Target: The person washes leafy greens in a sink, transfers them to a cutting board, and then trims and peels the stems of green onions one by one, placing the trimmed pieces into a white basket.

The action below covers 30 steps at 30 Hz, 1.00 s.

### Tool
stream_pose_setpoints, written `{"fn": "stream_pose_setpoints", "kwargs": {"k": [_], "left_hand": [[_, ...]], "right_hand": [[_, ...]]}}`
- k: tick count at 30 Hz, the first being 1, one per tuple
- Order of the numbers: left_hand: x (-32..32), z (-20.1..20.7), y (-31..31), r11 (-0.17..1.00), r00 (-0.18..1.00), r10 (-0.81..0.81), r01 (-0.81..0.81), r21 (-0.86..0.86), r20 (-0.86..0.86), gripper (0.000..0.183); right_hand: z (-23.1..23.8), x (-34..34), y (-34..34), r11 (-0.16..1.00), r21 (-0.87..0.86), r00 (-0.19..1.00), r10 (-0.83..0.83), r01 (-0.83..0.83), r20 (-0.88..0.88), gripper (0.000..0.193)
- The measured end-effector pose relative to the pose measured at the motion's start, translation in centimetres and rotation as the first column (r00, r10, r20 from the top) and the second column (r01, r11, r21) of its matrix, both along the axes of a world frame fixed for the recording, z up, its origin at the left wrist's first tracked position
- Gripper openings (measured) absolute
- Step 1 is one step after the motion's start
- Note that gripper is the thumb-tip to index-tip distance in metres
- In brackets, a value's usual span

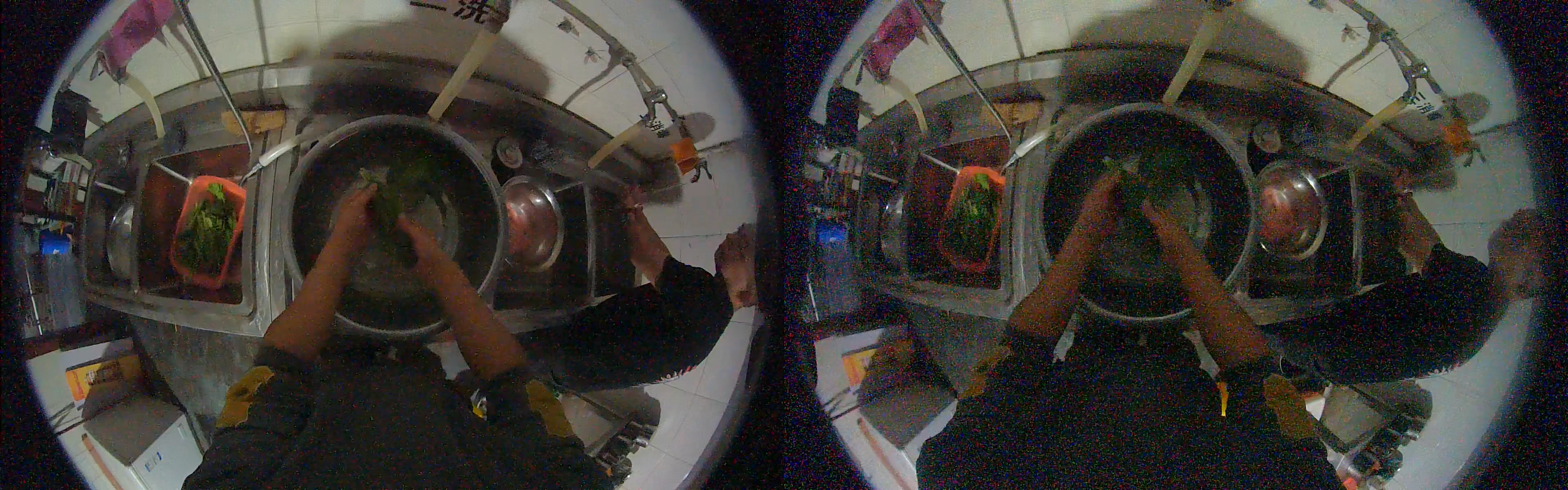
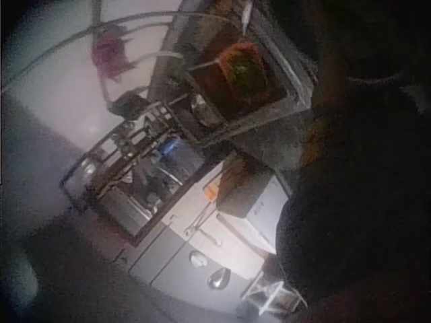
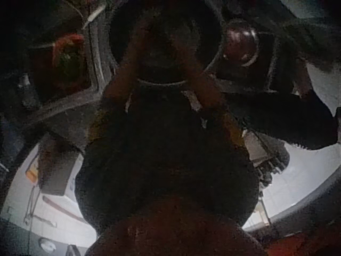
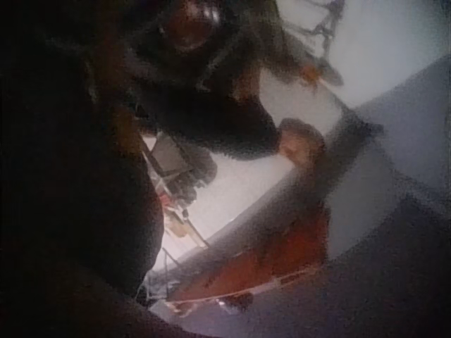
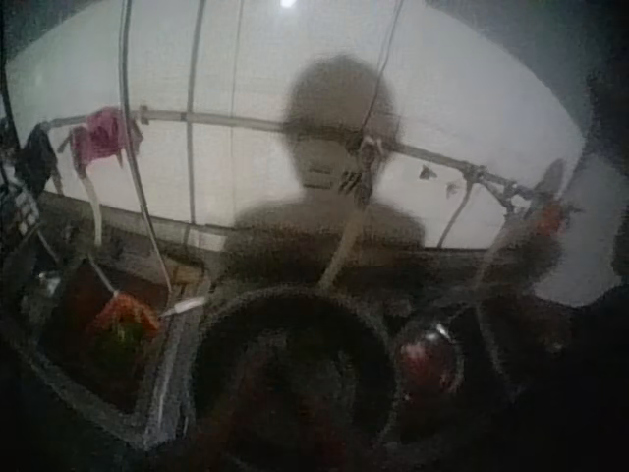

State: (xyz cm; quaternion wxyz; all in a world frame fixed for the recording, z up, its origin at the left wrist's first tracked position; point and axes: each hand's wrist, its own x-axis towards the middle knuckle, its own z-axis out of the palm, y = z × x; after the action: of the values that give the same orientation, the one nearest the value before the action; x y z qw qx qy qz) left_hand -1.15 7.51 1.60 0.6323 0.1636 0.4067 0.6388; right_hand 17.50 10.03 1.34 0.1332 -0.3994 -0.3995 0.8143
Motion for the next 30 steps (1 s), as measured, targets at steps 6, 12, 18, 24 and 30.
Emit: {"fn": "stream_pose_setpoints", "kwargs": {"k": [6,12,18,24,30], "left_hand": [[0.8,5.7,0.4,0.995,0.968,0.021,-0.044,0.085,0.251,0.026],[0.9,7.5,0.7,1.000,0.980,-0.008,0.005,0.018,0.199,0.025],[0.9,8.0,0.3,0.991,0.987,-0.133,0.134,0.010,-0.090,0.025],[0.4,9.8,-1.2,0.962,0.970,-0.237,0.242,-0.128,0.053,0.024],[0.7,4.5,-1.4,0.937,0.944,-0.251,0.180,-0.300,-0.216,0.023]], "right_hand": [[5.0,-0.1,1.5,0.958,-0.261,0.990,0.133,-0.117,0.043,0.044],[5.5,-1.2,0.4,0.986,-0.089,0.980,0.124,-0.139,-0.155,0.057],[6.3,-1.9,-0.4,0.979,-0.081,0.982,0.183,-0.187,-0.046,0.055],[7.8,-2.2,0.3,0.802,0.237,0.823,0.466,-0.548,0.326,0.048],[5.9,-2.2,-0.2,0.421,0.527,0.670,0.543,-0.739,0.506,0.054]]}}
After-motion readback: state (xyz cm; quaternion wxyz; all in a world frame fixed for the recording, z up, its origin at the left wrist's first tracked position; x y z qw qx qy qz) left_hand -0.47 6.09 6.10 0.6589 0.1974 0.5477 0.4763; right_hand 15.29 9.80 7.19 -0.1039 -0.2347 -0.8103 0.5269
